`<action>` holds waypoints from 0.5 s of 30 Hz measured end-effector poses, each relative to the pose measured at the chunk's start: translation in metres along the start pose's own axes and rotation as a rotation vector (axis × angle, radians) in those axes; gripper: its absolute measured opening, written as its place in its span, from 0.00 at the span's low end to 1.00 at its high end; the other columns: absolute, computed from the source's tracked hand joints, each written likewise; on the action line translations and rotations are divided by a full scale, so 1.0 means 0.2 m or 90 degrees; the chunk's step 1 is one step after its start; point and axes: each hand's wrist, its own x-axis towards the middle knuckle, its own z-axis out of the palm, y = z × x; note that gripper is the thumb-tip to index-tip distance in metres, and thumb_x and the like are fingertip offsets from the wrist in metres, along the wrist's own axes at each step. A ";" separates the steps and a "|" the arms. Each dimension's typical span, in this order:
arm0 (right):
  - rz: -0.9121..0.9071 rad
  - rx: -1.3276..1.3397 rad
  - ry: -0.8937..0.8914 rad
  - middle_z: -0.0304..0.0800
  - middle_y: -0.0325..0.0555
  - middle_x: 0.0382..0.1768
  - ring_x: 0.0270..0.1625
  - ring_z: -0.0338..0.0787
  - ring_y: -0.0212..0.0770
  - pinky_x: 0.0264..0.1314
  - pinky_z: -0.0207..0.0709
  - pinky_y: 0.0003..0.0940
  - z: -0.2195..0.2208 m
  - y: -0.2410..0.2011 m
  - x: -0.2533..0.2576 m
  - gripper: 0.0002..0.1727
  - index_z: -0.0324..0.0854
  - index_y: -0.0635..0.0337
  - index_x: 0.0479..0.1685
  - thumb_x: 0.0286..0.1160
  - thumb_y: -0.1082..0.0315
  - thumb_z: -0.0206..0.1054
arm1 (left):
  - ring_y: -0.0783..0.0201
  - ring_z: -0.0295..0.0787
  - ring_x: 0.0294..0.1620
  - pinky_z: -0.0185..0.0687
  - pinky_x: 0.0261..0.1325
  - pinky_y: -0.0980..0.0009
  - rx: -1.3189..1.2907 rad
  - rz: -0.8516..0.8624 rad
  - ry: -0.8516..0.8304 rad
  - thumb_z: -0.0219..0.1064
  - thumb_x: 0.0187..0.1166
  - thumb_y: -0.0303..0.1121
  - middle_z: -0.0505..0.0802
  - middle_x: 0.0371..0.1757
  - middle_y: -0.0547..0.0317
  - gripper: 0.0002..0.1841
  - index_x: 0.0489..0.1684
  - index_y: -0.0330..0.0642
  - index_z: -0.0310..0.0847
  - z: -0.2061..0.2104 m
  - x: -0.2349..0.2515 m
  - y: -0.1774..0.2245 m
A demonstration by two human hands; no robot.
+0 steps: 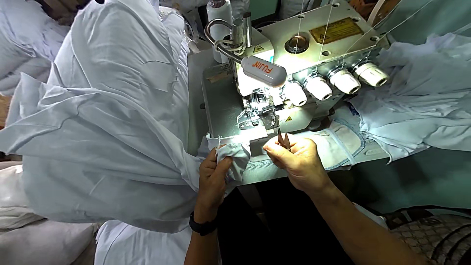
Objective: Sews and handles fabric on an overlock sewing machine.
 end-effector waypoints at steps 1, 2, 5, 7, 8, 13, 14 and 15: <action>0.006 -0.003 -0.006 0.78 0.31 0.17 0.18 0.69 0.19 0.21 0.60 0.14 -0.01 0.00 0.00 0.08 0.88 0.55 0.27 0.73 0.73 0.67 | 0.67 0.95 0.48 0.92 0.57 0.63 0.032 0.014 0.003 0.57 0.84 0.24 0.97 0.46 0.61 0.13 0.56 0.44 0.86 0.00 0.00 -0.01; 0.008 -0.012 -0.007 0.79 0.31 0.18 0.18 0.70 0.20 0.21 0.61 0.14 -0.01 0.00 -0.01 0.08 0.88 0.55 0.28 0.74 0.73 0.67 | 0.68 0.94 0.47 0.92 0.55 0.65 0.089 0.039 -0.003 0.57 0.84 0.22 0.96 0.45 0.62 0.12 0.56 0.41 0.85 0.00 -0.01 -0.02; -0.025 -0.074 -0.009 0.81 0.28 0.20 0.22 0.75 0.17 0.27 0.70 0.13 -0.05 0.04 -0.01 0.10 0.85 0.57 0.26 0.77 0.73 0.64 | 0.73 0.92 0.52 0.89 0.58 0.74 0.361 0.153 -0.082 0.62 0.78 0.20 0.95 0.52 0.61 0.13 0.57 0.32 0.85 -0.03 -0.03 -0.05; -0.057 -0.144 -0.023 0.81 0.29 0.20 0.25 0.78 0.17 0.31 0.72 0.14 -0.13 0.05 -0.02 0.15 0.81 0.60 0.22 0.81 0.70 0.63 | 0.73 0.92 0.57 0.88 0.63 0.75 0.491 0.219 -0.111 0.66 0.75 0.23 0.96 0.57 0.57 0.13 0.56 0.34 0.87 -0.05 -0.04 -0.09; -0.073 -0.184 -0.031 0.79 0.31 0.19 0.24 0.77 0.17 0.31 0.71 0.15 -0.19 0.05 -0.02 0.19 0.78 0.60 0.19 0.84 0.67 0.62 | 0.73 0.93 0.57 0.88 0.62 0.76 0.548 0.247 -0.099 0.67 0.73 0.25 0.96 0.56 0.57 0.13 0.55 0.34 0.87 -0.06 -0.04 -0.11; -0.088 -0.260 0.112 0.79 0.28 0.19 0.23 0.75 0.17 0.28 0.71 0.16 -0.49 -0.11 -0.01 0.15 0.85 0.62 0.27 0.82 0.67 0.60 | 0.52 0.83 0.69 0.70 0.77 0.54 0.739 0.344 -0.015 0.74 0.71 0.43 0.88 0.62 0.37 0.27 0.60 0.30 0.79 0.01 -0.15 -0.14; -0.071 -0.258 0.149 0.80 0.28 0.20 0.23 0.75 0.18 0.28 0.72 0.17 -0.55 -0.14 0.00 0.14 0.85 0.59 0.29 0.83 0.67 0.59 | 0.55 0.78 0.74 0.63 0.82 0.54 0.746 0.388 0.000 0.73 0.73 0.50 0.85 0.64 0.45 0.26 0.58 0.40 0.77 0.05 -0.18 -0.16; -0.072 -0.256 0.178 0.80 0.27 0.21 0.23 0.75 0.19 0.27 0.71 0.18 -0.61 -0.18 0.02 0.15 0.84 0.55 0.29 0.85 0.64 0.57 | 0.61 0.75 0.77 0.60 0.85 0.57 0.739 0.432 0.006 0.71 0.76 0.54 0.84 0.66 0.56 0.22 0.56 0.49 0.76 0.09 -0.21 -0.18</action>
